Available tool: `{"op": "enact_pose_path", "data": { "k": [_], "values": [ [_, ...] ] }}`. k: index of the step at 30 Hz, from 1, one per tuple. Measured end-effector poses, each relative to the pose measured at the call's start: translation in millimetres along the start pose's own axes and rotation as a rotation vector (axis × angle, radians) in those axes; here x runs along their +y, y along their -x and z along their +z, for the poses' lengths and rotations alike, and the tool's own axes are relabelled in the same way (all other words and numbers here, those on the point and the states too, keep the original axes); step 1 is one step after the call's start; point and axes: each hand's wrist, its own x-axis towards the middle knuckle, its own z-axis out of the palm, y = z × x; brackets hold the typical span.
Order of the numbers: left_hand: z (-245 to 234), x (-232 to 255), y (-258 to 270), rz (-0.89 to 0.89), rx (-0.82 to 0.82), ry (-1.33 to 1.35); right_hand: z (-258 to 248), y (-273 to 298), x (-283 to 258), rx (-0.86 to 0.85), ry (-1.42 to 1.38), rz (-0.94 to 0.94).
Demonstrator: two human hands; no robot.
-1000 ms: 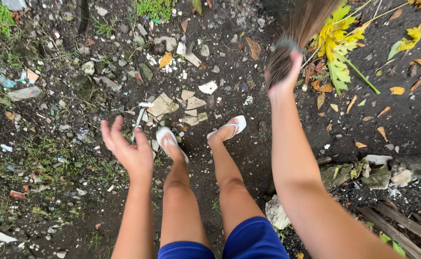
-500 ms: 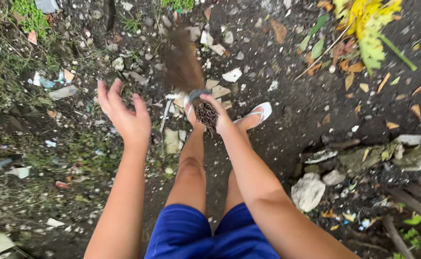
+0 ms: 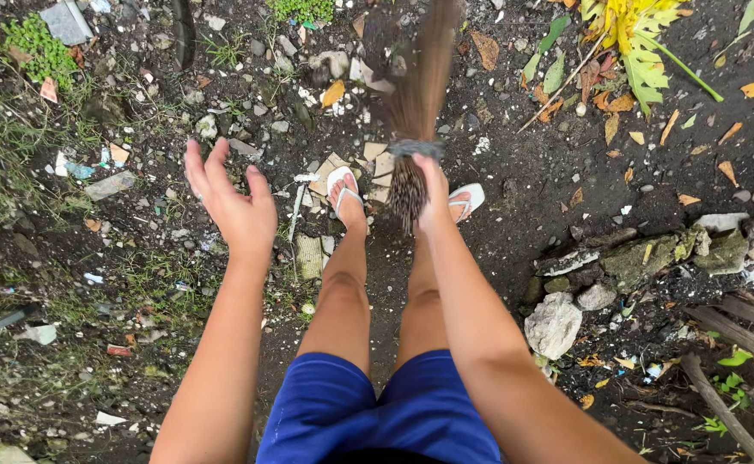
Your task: The person sweeps an outdoor dirt and concrete area using a broom, moving leaves and debris aside before walking to a different section and continuing to sweep.
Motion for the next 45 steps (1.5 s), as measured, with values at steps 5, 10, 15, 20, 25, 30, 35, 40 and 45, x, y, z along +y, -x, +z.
{"op": "enact_pose_path", "data": {
  "k": [5, 10, 15, 20, 25, 30, 35, 40, 45],
  "values": [
    [5.3, 9.3, -4.3, 0.018, -0.03, 0.01, -1.0, 61.3, 14.2, 0.059, -0.01, 0.149],
    [7.4, 12.9, -5.5, 0.031, -0.025, -0.022, 37.3, 37.6, 26.6, -0.576, -0.118, 0.345],
    [4.1, 10.1, -2.7, 0.021, -0.027, 0.012, 54.6, 15.0, 14.6, -0.32, 0.365, 0.063],
    [7.4, 14.8, 5.8, 0.026, -0.041, -0.003, 37.1, 71.4, 35.6, -0.251, 0.658, -0.11],
    [15.5, 20.5, 4.3, 0.035, -0.029, 0.014, 43.4, 13.5, 23.1, -0.354, 0.385, 0.046],
    [15.6, 18.5, 3.6, 0.053, -0.045, -0.009, 5.5, 32.5, 13.1, -0.06, 0.595, -0.134],
    [16.6, 29.8, -0.4, 0.048, -0.087, 0.018, -35.6, 64.1, 9.4, -0.189, 0.326, -0.08],
    [29.6, 49.3, -13.8, 0.128, -0.129, 0.043, -101.0, 11.0, -71.2, -0.128, 0.026, 0.185],
    [59.4, 72.8, -22.0, 0.184, -0.116, -0.028, -136.2, 6.4, -97.7, 0.153, 0.296, -0.249]
  ]
}}
